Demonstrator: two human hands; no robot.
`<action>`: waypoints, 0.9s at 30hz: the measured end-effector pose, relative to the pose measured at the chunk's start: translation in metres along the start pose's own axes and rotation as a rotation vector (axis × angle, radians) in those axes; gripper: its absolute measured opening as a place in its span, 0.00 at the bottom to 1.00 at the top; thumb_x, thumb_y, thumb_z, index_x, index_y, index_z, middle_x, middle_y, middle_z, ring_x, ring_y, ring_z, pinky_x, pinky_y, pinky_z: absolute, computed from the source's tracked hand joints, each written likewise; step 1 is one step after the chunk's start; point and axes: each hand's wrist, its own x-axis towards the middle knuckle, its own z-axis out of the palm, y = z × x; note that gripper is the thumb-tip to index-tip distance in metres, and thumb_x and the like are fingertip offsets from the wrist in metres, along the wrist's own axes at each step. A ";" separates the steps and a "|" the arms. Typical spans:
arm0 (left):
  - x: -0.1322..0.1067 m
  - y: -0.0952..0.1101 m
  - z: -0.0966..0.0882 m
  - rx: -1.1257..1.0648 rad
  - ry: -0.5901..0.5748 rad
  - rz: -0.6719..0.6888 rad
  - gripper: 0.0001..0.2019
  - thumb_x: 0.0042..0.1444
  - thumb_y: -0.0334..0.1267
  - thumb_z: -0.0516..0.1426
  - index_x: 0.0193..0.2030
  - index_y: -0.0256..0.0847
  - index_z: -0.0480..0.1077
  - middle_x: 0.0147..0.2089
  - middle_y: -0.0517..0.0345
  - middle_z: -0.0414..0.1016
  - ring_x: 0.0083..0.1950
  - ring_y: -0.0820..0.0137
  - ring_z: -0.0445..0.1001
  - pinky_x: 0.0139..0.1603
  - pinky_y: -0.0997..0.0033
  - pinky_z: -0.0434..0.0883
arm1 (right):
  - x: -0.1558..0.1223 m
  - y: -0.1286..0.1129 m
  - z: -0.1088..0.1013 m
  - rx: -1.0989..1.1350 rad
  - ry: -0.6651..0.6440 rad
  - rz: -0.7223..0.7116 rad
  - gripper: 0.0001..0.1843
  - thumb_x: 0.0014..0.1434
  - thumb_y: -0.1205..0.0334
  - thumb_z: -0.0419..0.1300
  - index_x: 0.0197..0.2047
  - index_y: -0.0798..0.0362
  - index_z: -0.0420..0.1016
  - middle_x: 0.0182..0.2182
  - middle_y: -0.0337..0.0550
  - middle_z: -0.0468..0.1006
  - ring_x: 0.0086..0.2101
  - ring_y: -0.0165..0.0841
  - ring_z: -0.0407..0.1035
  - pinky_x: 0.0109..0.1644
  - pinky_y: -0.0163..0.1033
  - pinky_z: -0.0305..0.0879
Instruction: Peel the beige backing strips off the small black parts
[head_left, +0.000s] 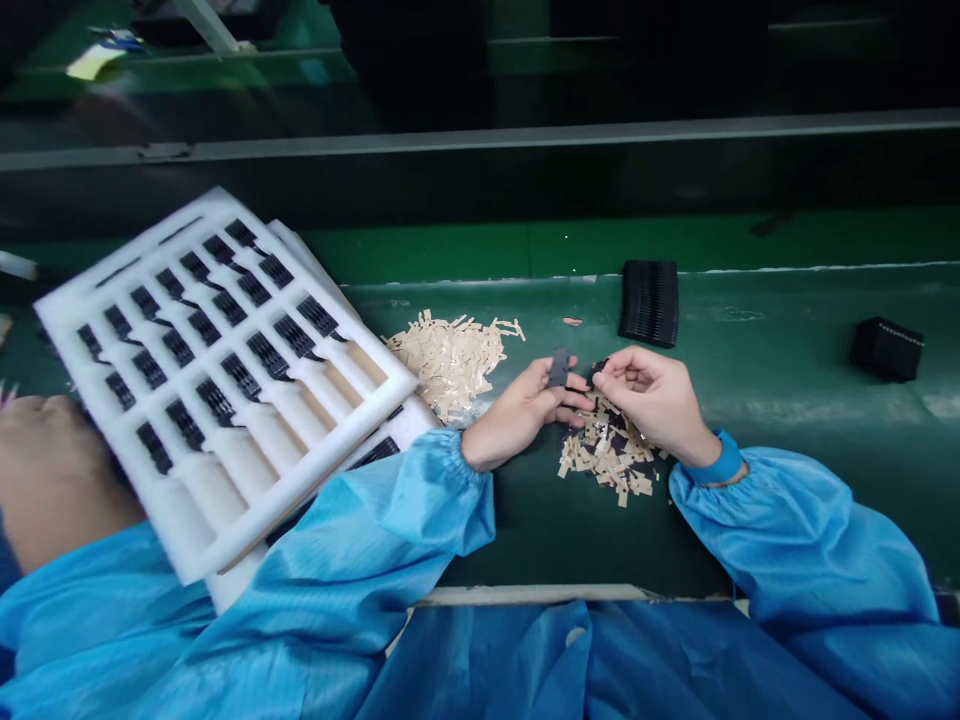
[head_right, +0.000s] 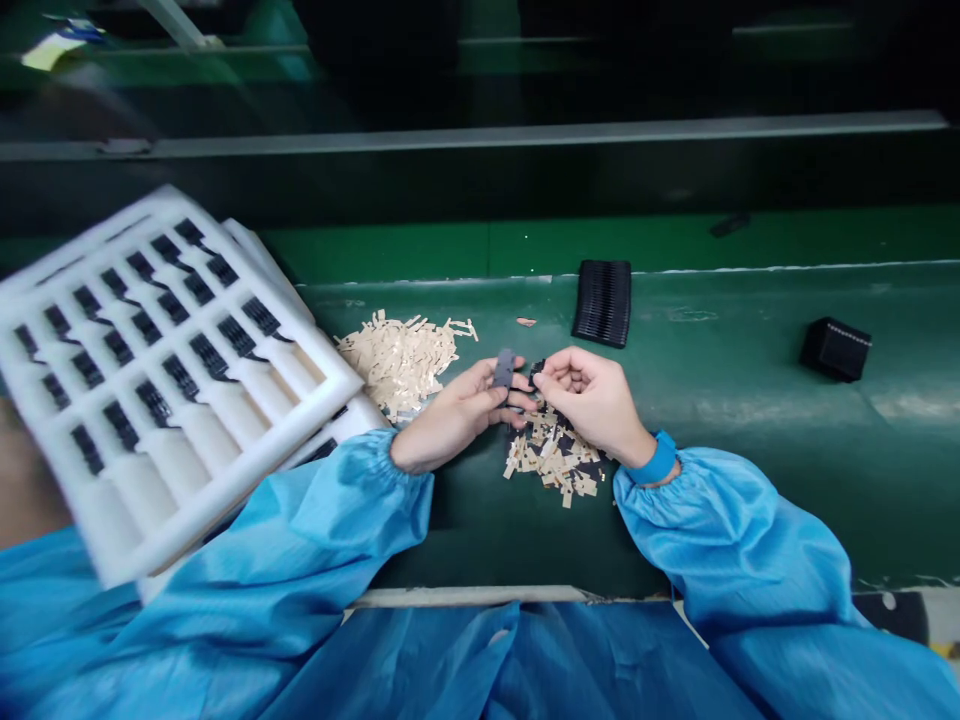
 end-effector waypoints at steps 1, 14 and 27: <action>0.000 -0.001 0.000 -0.055 -0.023 -0.007 0.13 0.66 0.34 0.54 0.56 0.39 0.64 0.49 0.48 0.76 0.45 0.68 0.80 0.48 0.63 0.79 | -0.001 0.002 0.000 -0.018 0.004 -0.014 0.11 0.55 0.55 0.70 0.33 0.53 0.78 0.26 0.39 0.77 0.25 0.28 0.68 0.28 0.34 0.67; -0.001 -0.003 -0.003 -0.059 -0.138 0.020 0.17 0.66 0.42 0.59 0.59 0.39 0.68 0.58 0.42 0.77 0.54 0.60 0.81 0.56 0.59 0.79 | -0.006 -0.002 -0.001 -0.209 -0.028 -0.212 0.06 0.62 0.57 0.67 0.35 0.48 0.82 0.32 0.42 0.79 0.30 0.33 0.71 0.31 0.40 0.67; -0.001 -0.002 -0.002 0.030 -0.144 0.048 0.13 0.69 0.35 0.54 0.58 0.40 0.69 0.56 0.45 0.77 0.54 0.60 0.81 0.57 0.58 0.80 | -0.007 -0.004 0.000 -0.244 -0.050 -0.224 0.05 0.62 0.58 0.67 0.35 0.47 0.83 0.32 0.42 0.80 0.31 0.33 0.73 0.31 0.41 0.68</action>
